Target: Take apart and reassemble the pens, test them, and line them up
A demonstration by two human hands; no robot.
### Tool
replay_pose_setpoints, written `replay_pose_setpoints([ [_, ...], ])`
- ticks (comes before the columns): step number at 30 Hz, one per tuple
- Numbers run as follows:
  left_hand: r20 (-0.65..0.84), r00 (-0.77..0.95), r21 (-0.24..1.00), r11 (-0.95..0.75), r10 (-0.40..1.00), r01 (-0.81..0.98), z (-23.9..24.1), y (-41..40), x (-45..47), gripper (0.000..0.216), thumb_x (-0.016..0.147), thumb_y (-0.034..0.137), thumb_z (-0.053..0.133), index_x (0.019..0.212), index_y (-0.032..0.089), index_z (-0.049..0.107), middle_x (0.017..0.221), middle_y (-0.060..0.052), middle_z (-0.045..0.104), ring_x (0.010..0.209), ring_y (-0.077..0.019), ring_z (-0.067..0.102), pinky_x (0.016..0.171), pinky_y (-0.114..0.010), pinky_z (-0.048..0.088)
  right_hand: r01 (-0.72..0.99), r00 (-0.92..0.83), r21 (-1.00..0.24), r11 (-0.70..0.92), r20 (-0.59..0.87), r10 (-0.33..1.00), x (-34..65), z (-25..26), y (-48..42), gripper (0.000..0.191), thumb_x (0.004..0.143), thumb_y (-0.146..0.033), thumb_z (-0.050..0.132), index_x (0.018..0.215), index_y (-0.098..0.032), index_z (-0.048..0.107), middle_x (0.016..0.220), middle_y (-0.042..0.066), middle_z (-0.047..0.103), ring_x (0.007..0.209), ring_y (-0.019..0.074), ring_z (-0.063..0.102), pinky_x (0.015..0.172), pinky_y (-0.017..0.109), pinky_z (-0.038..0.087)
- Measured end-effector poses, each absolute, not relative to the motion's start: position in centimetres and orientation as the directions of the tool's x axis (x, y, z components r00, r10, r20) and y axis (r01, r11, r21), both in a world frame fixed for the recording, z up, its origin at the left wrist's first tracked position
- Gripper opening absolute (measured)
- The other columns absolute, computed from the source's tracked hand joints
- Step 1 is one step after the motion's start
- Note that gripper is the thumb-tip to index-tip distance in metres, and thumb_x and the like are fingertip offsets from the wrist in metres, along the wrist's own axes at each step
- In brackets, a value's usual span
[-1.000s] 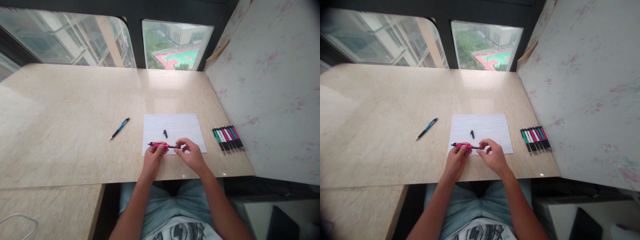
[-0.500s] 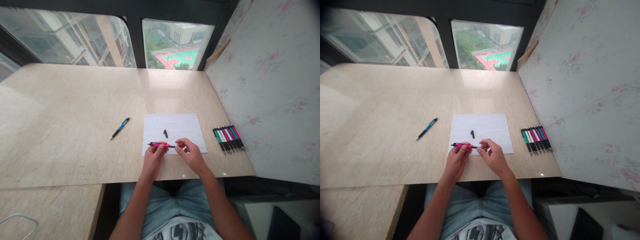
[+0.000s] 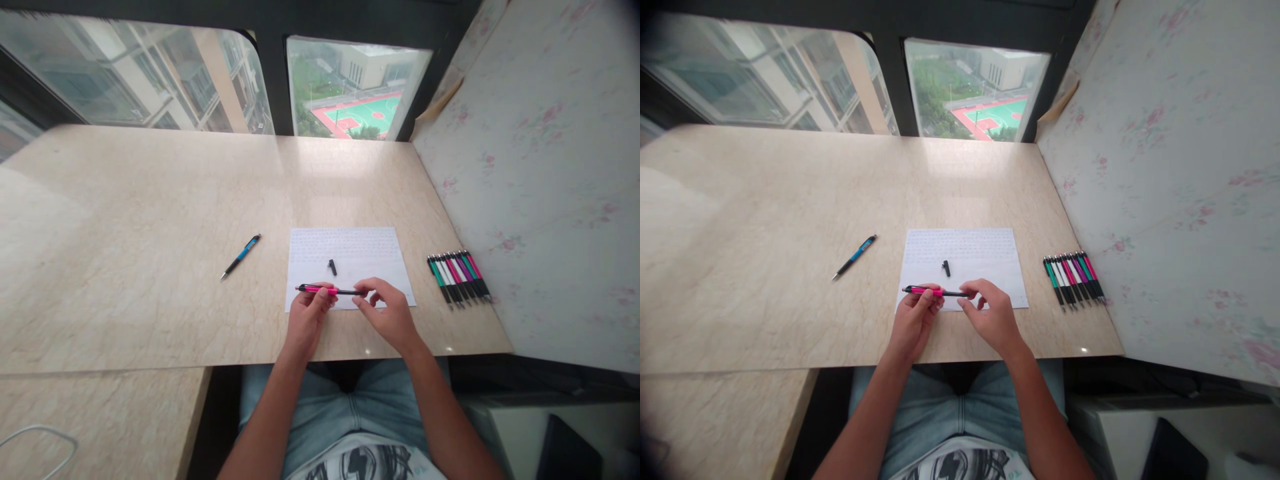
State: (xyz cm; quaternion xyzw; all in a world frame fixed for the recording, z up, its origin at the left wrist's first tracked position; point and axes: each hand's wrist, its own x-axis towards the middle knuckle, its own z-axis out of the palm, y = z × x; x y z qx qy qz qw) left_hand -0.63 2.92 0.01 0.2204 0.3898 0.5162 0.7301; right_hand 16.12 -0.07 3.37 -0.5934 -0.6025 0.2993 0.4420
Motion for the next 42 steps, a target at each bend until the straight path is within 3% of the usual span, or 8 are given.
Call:
replay_pose_setpoints([
  [6, -0.342, 0.163, 0.718, 0.369, 0.925, -0.591, 0.0, 3.0, -0.7, 0.022, 0.076, 0.032, 0.082, 0.088, 0.015, 0.076, 0.084, -0.006, 0.074, 0.072, -0.0107, 0.064, 0.073, -0.024, 0.050, 0.508, 0.041, -0.861, 0.027, 0.056, 0.998, 16.2, 3.6, 0.2, 0.037, 0.098, -0.037, 0.050, 0.070, -0.020, 0.064, 0.066, 0.002, 0.067, 0.063, 0.0154, 0.061, 0.060, 0.028, 0.045],
  [12, -0.353, 0.148, 0.702, 0.366, 0.924, -0.611, 0.2, 3.0, -0.6, 0.022, 0.077, 0.031, 0.081, 0.088, 0.014, 0.076, 0.085, -0.007, 0.074, 0.072, -0.0102, 0.064, 0.072, -0.023, 0.049, 0.526, 0.130, -0.849, 0.042, 0.129, 0.983, 16.4, 4.3, -0.1, 0.012, 0.089, -0.031, 0.063, 0.087, -0.021, 0.069, 0.085, 0.004, 0.073, 0.065, 0.0155, 0.060, 0.060, 0.029, 0.049],
  [18, -0.365, 0.148, 0.675, 0.371, 0.919, -0.638, 0.3, 3.1, -0.7, 0.024, 0.076, 0.032, 0.082, 0.089, 0.013, 0.075, 0.085, -0.007, 0.073, 0.071, -0.0105, 0.063, 0.068, -0.023, 0.048, 0.555, 0.123, -0.823, 0.116, 0.219, 0.968, 16.6, 5.5, -0.4, 0.009, 0.090, -0.028, 0.061, 0.091, -0.023, 0.068, 0.085, 0.004, 0.071, 0.068, 0.0165, 0.061, 0.061, 0.030, 0.051],
  [26, -0.384, 0.145, 0.542, 0.349, 0.912, -0.764, 0.2, 3.3, -1.3, 0.028, 0.073, 0.034, 0.085, 0.090, 0.015, 0.073, 0.086, -0.005, 0.071, 0.068, -0.0082, 0.060, 0.060, -0.020, 0.044, 0.590, 0.159, -0.794, 0.145, 0.291, 0.943, 17.8, 7.5, -0.9, 0.010, 0.091, -0.029, 0.061, 0.093, -0.024, 0.069, 0.088, 0.005, 0.072, 0.073, 0.0183, 0.064, 0.065, 0.032, 0.055],
  [32, -0.384, 0.145, 0.539, 0.349, 0.912, -0.766, 0.1, 3.3, -1.3, 0.027, 0.075, 0.035, 0.083, 0.091, 0.016, 0.072, 0.088, -0.005, 0.070, 0.069, -0.0082, 0.059, 0.061, -0.021, 0.045, 0.573, 0.309, -0.819, -0.014, 0.201, 0.930, 17.9, 4.0, 0.1, 0.015, 0.089, -0.031, 0.062, 0.096, -0.021, 0.071, 0.091, 0.008, 0.074, 0.079, 0.0215, 0.069, 0.066, 0.034, 0.058],
  [42, -0.386, 0.164, 0.556, 0.371, 0.908, -0.744, 0.3, 3.3, -1.1, 0.026, 0.074, 0.033, 0.084, 0.089, 0.015, 0.073, 0.085, -0.005, 0.071, 0.070, -0.0088, 0.060, 0.064, -0.022, 0.046, 0.783, 0.312, -0.616, -0.083, 0.274, 0.910, 13.7, -0.3, 4.4, 0.020, 0.092, -0.034, 0.056, 0.092, -0.020, 0.071, 0.082, 0.007, 0.073, 0.071, 0.0205, 0.063, 0.070, 0.033, 0.048],
])
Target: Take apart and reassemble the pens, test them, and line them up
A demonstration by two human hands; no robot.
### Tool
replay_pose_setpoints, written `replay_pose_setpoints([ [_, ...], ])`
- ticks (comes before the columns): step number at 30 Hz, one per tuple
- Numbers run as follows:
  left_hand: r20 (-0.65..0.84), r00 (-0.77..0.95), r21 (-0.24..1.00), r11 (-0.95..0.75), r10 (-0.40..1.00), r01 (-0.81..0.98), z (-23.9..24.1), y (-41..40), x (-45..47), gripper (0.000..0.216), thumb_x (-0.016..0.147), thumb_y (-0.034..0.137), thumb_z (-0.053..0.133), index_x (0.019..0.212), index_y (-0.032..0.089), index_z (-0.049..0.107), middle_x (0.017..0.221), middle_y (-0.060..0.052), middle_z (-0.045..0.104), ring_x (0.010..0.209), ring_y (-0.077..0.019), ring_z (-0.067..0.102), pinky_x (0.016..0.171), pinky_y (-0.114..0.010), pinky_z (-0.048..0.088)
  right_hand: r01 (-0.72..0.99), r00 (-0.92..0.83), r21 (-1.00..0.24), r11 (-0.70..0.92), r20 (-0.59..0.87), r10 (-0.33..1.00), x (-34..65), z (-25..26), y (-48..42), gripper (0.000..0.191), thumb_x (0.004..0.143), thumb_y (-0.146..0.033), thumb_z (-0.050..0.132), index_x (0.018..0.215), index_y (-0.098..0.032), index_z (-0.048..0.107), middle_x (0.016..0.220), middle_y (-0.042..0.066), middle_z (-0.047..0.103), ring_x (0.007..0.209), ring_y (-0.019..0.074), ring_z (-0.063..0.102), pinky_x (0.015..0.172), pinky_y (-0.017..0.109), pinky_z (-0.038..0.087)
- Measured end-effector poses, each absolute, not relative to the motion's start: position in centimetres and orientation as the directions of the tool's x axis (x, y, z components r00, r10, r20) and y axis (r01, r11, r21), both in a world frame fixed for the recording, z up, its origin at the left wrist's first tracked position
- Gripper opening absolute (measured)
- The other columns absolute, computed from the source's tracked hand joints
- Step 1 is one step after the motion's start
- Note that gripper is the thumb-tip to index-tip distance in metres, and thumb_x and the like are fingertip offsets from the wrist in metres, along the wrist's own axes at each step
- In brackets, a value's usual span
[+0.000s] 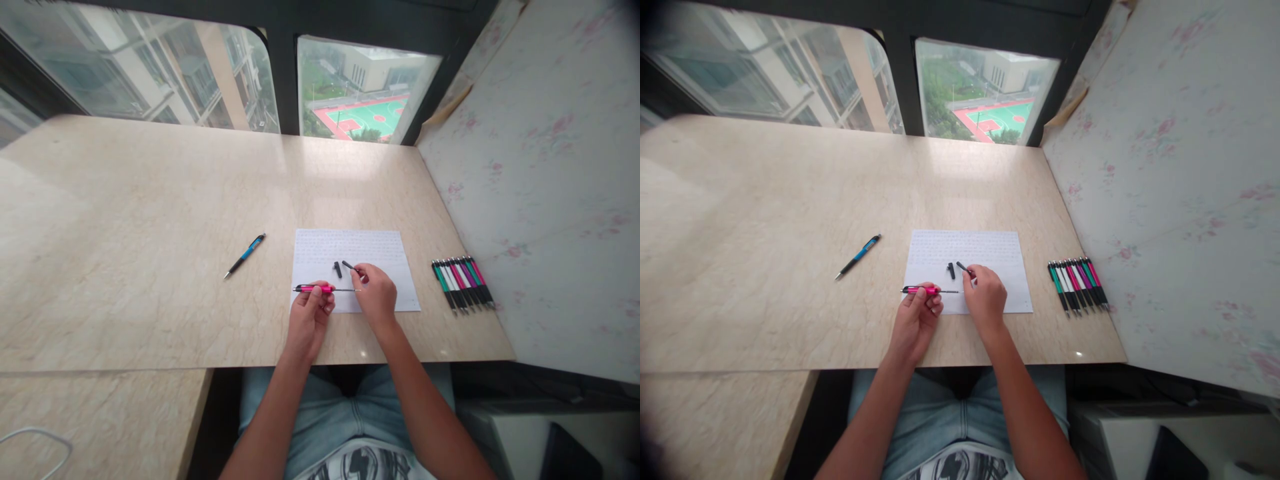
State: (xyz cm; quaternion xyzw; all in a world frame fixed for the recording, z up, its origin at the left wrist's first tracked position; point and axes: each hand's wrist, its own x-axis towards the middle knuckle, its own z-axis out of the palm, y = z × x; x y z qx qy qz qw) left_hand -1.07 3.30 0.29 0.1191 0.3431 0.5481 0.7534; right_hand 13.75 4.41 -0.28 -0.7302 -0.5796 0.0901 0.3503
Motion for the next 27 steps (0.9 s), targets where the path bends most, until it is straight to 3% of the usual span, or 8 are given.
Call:
replay_pose_setpoints([
  [4, -0.385, 0.159, 0.560, 0.367, 0.909, -0.743, 0.3, 3.3, -1.0, 0.026, 0.073, 0.033, 0.084, 0.089, 0.015, 0.073, 0.085, -0.005, 0.071, 0.069, -0.0090, 0.060, 0.063, -0.021, 0.046, 0.679, 0.318, -0.727, -0.102, 0.167, 0.933, 13.6, 0.1, 4.0, 0.027, 0.095, -0.041, 0.053, 0.091, -0.022, 0.072, 0.071, 0.004, 0.070, 0.065, 0.0189, 0.063, 0.065, 0.030, 0.046],
  [8, -0.383, 0.152, 0.592, 0.368, 0.911, -0.716, 0.3, 3.2, -0.8, 0.026, 0.075, 0.033, 0.083, 0.089, 0.014, 0.073, 0.085, -0.006, 0.072, 0.068, -0.0092, 0.061, 0.064, -0.022, 0.047, 0.320, 0.307, -0.941, -0.109, -0.007, 0.952, 14.8, 1.0, 2.4, 0.044, 0.099, -0.051, 0.042, 0.085, -0.019, 0.068, 0.068, 0.004, 0.068, 0.058, 0.0161, 0.058, 0.057, 0.028, 0.045],
  [11, -0.368, 0.138, 0.639, 0.357, 0.920, -0.681, 0.3, 3.2, -0.7, 0.025, 0.076, 0.035, 0.081, 0.089, 0.015, 0.073, 0.087, -0.006, 0.073, 0.069, -0.0096, 0.062, 0.066, -0.023, 0.048, 0.184, 0.166, -0.979, -0.087, -0.056, 0.985, 15.6, 2.2, 1.3, 0.047, 0.100, -0.054, 0.039, 0.089, -0.019, 0.069, 0.070, 0.004, 0.068, 0.059, 0.0153, 0.059, 0.055, 0.027, 0.047],
  [17, -0.330, 0.163, 0.702, 0.357, 0.930, -0.616, 0.2, 3.1, -0.6, 0.022, 0.080, 0.034, 0.078, 0.090, 0.015, 0.073, 0.090, -0.007, 0.075, 0.073, -0.0113, 0.066, 0.072, -0.024, 0.051, 0.455, 0.070, -0.890, 0.009, 0.046, 0.996, 15.8, 3.9, 0.7, 0.020, 0.091, -0.038, 0.060, 0.085, -0.021, 0.070, 0.083, 0.005, 0.073, 0.069, 0.0172, 0.062, 0.059, 0.029, 0.049],
  [27, -0.284, 0.199, 0.736, 0.347, 0.938, -0.581, 0.5, 2.9, -0.6, 0.022, 0.083, 0.034, 0.075, 0.093, 0.016, 0.069, 0.091, -0.008, 0.076, 0.071, -0.0124, 0.068, 0.067, -0.023, 0.050, 0.475, 0.034, -0.875, 0.092, 0.123, 0.992, 16.4, 4.2, 0.5, 0.010, 0.089, -0.026, 0.061, 0.084, -0.022, 0.068, 0.081, 0.003, 0.070, 0.074, 0.0174, 0.064, 0.061, 0.029, 0.050],
])
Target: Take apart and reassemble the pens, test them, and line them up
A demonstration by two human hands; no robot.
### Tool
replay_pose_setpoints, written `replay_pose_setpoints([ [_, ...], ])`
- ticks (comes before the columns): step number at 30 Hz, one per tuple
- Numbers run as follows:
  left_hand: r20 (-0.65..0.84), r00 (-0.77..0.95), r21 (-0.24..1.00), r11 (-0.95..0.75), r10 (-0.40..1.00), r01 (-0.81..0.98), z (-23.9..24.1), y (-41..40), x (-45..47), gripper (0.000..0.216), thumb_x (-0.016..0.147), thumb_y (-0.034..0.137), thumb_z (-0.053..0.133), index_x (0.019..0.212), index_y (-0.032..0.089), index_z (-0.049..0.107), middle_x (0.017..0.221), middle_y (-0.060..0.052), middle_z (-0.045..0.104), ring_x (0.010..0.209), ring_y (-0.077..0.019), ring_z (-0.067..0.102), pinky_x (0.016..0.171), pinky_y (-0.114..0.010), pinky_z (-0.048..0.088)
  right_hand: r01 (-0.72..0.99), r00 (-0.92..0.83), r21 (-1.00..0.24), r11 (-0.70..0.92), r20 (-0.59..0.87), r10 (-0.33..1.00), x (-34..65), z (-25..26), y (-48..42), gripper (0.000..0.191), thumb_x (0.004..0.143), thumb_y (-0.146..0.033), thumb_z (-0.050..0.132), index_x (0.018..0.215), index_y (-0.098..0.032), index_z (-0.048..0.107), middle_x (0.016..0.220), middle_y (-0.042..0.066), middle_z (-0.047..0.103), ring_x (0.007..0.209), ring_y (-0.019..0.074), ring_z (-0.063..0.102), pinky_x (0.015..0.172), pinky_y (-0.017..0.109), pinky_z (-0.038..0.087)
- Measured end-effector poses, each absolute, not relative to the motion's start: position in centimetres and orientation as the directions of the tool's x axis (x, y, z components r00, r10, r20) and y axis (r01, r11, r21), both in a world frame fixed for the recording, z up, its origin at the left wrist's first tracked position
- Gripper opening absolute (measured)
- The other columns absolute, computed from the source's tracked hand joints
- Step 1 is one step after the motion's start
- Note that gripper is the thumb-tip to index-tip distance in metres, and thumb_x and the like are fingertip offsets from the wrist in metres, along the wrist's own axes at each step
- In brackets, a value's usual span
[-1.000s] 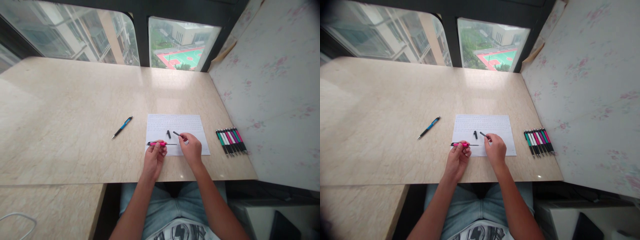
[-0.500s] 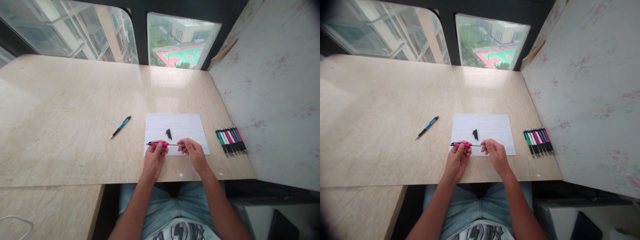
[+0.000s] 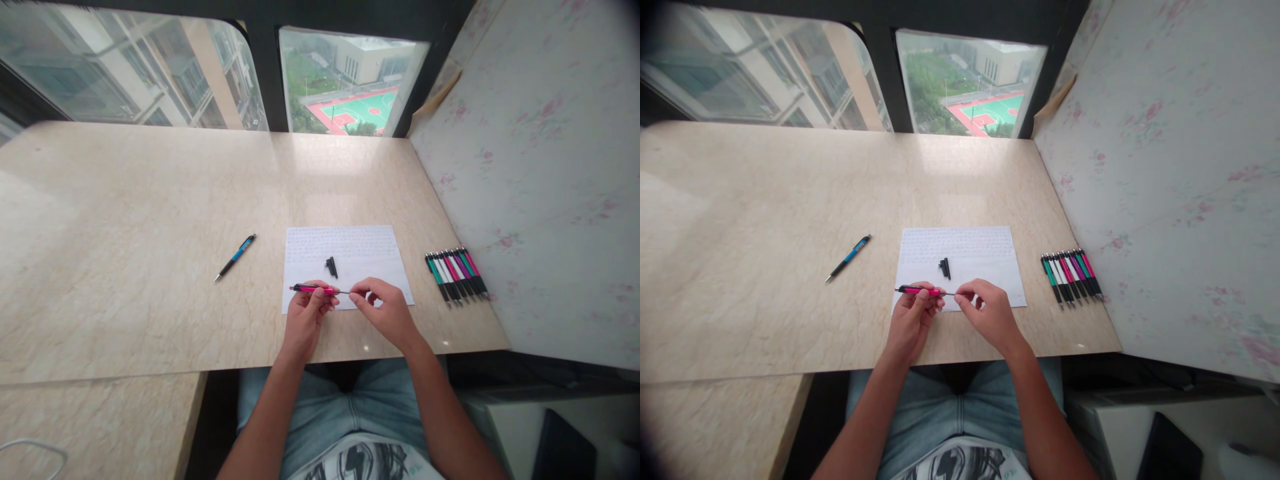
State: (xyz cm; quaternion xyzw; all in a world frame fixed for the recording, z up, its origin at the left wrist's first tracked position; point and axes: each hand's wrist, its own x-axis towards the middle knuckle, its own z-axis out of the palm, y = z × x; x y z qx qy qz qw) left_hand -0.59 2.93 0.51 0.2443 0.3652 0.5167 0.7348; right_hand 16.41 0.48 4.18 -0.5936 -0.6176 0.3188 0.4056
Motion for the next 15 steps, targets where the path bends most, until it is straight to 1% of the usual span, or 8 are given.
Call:
replay_pose_setpoints([
  [4, -0.320, 0.155, 0.685, 0.341, 0.935, -0.644, 0.2, 3.1, -0.6, 0.024, 0.081, 0.035, 0.078, 0.093, 0.018, 0.068, 0.087, -0.006, 0.075, 0.070, -0.0113, 0.066, 0.066, -0.022, 0.049, 0.505, 0.096, -0.860, 0.075, 0.142, 0.985, 17.2, 4.0, 0.1, 0.010, 0.089, -0.026, 0.060, 0.083, -0.022, 0.068, 0.081, 0.004, 0.070, 0.073, 0.0172, 0.063, 0.061, 0.028, 0.050],
  [7, -0.346, 0.136, 0.648, 0.341, 0.928, -0.681, 0.2, 3.3, -0.7, 0.026, 0.078, 0.036, 0.080, 0.093, 0.018, 0.067, 0.085, -0.005, 0.075, 0.068, -0.0104, 0.065, 0.064, -0.021, 0.049, 0.538, 0.185, -0.843, 0.005, 0.124, 0.975, 17.7, 2.9, 0.4, 0.012, 0.089, -0.029, 0.060, 0.084, -0.021, 0.068, 0.081, 0.004, 0.071, 0.074, 0.0182, 0.065, 0.061, 0.029, 0.050],
  [9, -0.354, 0.132, 0.636, 0.342, 0.926, -0.692, 0.2, 3.3, -0.7, 0.027, 0.078, 0.035, 0.081, 0.093, 0.018, 0.067, 0.085, -0.005, 0.075, 0.067, -0.0099, 0.065, 0.064, -0.021, 0.050, 0.591, 0.236, -0.805, -0.042, 0.124, 0.964, 17.6, 1.9, 1.0, 0.015, 0.089, -0.030, 0.060, 0.083, -0.020, 0.069, 0.081, 0.004, 0.071, 0.072, 0.0184, 0.064, 0.062, 0.030, 0.049],
  [12, -0.352, 0.139, 0.634, 0.345, 0.926, -0.692, 0.2, 3.3, -0.7, 0.027, 0.078, 0.034, 0.081, 0.093, 0.017, 0.067, 0.085, -0.006, 0.075, 0.066, -0.0099, 0.065, 0.066, -0.022, 0.051, 0.695, 0.250, -0.716, -0.069, 0.150, 0.957, 16.6, 0.4, 2.5, 0.017, 0.089, -0.031, 0.059, 0.081, -0.020, 0.069, 0.078, 0.004, 0.071, 0.066, 0.0179, 0.061, 0.068, 0.032, 0.047],
  [15, -0.344, 0.149, 0.641, 0.348, 0.927, -0.684, 0.2, 3.3, -0.6, 0.026, 0.079, 0.034, 0.080, 0.093, 0.016, 0.067, 0.085, -0.007, 0.075, 0.067, -0.0101, 0.065, 0.067, -0.023, 0.051, 0.736, 0.275, -0.669, -0.104, 0.155, 0.949, 15.1, -0.2, 4.1, 0.018, 0.090, -0.030, 0.058, 0.082, -0.020, 0.070, 0.079, 0.004, 0.072, 0.070, 0.0187, 0.062, 0.069, 0.031, 0.046],
])
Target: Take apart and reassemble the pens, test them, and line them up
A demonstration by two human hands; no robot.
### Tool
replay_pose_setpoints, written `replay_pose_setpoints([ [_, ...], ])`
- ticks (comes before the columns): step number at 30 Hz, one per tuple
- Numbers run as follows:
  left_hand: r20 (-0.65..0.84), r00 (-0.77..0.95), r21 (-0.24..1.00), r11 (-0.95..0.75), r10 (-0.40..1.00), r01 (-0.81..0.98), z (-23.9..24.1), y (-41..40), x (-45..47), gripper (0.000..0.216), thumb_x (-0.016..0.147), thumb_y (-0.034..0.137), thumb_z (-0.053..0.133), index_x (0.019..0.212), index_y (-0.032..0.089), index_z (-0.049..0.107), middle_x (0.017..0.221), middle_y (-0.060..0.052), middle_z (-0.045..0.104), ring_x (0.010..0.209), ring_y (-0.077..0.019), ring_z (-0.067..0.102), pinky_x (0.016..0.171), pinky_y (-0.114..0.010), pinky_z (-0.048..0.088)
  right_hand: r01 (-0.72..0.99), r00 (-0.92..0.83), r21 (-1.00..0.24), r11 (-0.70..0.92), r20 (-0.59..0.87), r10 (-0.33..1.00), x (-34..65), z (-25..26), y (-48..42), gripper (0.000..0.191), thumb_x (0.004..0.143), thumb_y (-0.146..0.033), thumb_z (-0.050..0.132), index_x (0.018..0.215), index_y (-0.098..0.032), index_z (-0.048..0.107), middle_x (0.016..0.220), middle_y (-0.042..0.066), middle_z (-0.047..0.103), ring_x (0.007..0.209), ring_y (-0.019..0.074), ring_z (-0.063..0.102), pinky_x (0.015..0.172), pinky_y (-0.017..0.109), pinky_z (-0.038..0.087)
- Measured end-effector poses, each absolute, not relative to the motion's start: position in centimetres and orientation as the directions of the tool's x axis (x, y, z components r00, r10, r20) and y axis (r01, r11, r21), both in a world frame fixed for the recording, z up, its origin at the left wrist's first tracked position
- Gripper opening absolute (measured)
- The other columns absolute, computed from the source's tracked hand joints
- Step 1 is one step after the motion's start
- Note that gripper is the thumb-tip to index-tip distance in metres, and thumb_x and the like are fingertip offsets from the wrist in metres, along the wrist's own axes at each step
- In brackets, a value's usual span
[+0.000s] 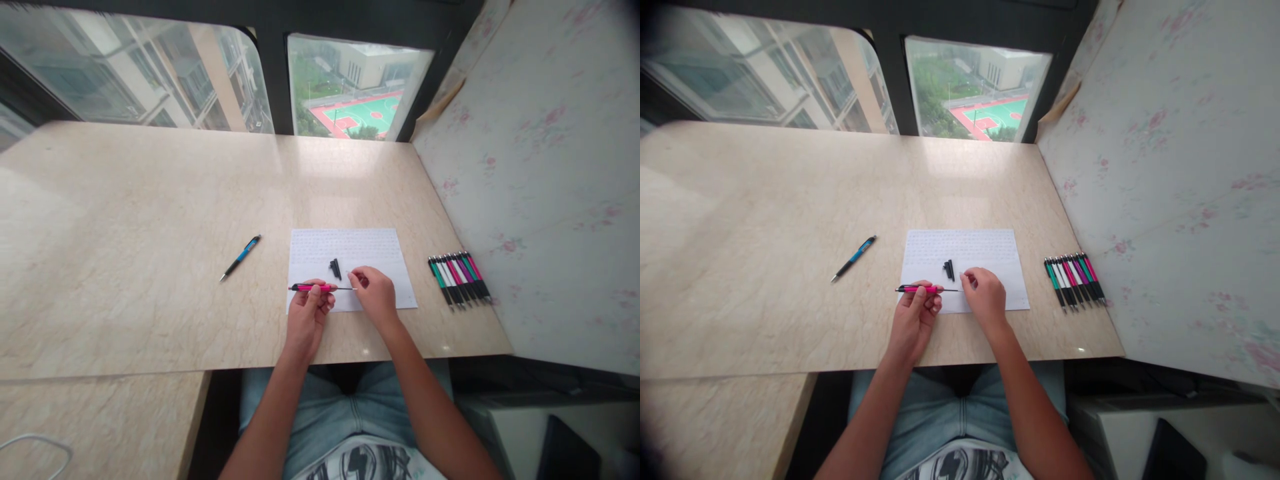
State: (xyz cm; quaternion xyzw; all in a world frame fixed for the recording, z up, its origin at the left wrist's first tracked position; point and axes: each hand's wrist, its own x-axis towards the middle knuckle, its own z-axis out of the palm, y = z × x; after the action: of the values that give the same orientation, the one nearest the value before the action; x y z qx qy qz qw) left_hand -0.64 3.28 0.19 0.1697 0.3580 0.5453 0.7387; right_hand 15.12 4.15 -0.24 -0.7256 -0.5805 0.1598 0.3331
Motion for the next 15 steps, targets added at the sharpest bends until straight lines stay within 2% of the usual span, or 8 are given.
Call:
replay_pose_setpoints([
  [4, -0.341, 0.154, 0.645, 0.350, 0.927, -0.679, 0.3, 3.2, -0.6, 0.026, 0.079, 0.033, 0.080, 0.094, 0.016, 0.068, 0.086, -0.007, 0.075, 0.068, -0.0101, 0.065, 0.068, -0.023, 0.051, 0.755, 0.315, -0.639, -0.145, 0.159, 0.936, 14.0, 0.0, 5.5, 0.019, 0.091, -0.032, 0.058, 0.083, -0.021, 0.071, 0.079, 0.005, 0.072, 0.071, 0.0199, 0.062, 0.068, 0.031, 0.043],
  [7, -0.344, 0.157, 0.643, 0.354, 0.926, -0.679, 0.3, 3.2, -0.7, 0.025, 0.080, 0.033, 0.079, 0.094, 0.016, 0.068, 0.086, -0.007, 0.075, 0.069, -0.0100, 0.065, 0.068, -0.023, 0.051, 0.654, 0.282, -0.751, -0.089, 0.133, 0.950, 14.4, 0.3, 5.1, 0.026, 0.094, -0.034, 0.053, 0.082, -0.021, 0.072, 0.078, 0.004, 0.072, 0.071, 0.0188, 0.062, 0.069, 0.031, 0.044],
  [11, -0.338, 0.160, 0.651, 0.353, 0.928, -0.672, 0.2, 3.2, -0.7, 0.024, 0.082, 0.034, 0.077, 0.094, 0.016, 0.068, 0.088, -0.008, 0.075, 0.069, -0.0096, 0.064, 0.068, -0.022, 0.050, 0.400, 0.278, -0.914, -0.069, 0.050, 0.959, 15.5, 1.1, 3.3, 0.037, 0.100, -0.040, 0.044, 0.088, -0.019, 0.072, 0.077, 0.004, 0.071, 0.070, 0.0174, 0.063, 0.068, 0.030, 0.047],
  [13, -0.329, 0.164, 0.665, 0.351, 0.930, -0.659, 0.2, 3.2, -0.6, 0.023, 0.083, 0.033, 0.076, 0.095, 0.015, 0.069, 0.088, -0.008, 0.075, 0.069, -0.0095, 0.064, 0.069, -0.022, 0.049, 0.336, 0.189, -0.940, -0.057, 0.009, 0.982, 15.9, 2.0, 2.3, 0.038, 0.101, -0.042, 0.043, 0.091, -0.019, 0.072, 0.079, 0.004, 0.072, 0.071, 0.0174, 0.063, 0.065, 0.029, 0.047],
  [15, -0.319, 0.168, 0.684, 0.349, 0.933, -0.640, 0.2, 3.1, -0.6, 0.022, 0.084, 0.033, 0.075, 0.095, 0.015, 0.069, 0.089, -0.008, 0.074, 0.071, -0.0097, 0.064, 0.070, -0.022, 0.050, 0.390, 0.064, -0.921, 0.001, 0.029, 0.998, 16.1, 3.0, 1.6, 0.028, 0.098, -0.039, 0.051, 0.091, -0.020, 0.072, 0.084, 0.004, 0.073, 0.076, 0.0180, 0.064, 0.065, 0.029, 0.047],
])
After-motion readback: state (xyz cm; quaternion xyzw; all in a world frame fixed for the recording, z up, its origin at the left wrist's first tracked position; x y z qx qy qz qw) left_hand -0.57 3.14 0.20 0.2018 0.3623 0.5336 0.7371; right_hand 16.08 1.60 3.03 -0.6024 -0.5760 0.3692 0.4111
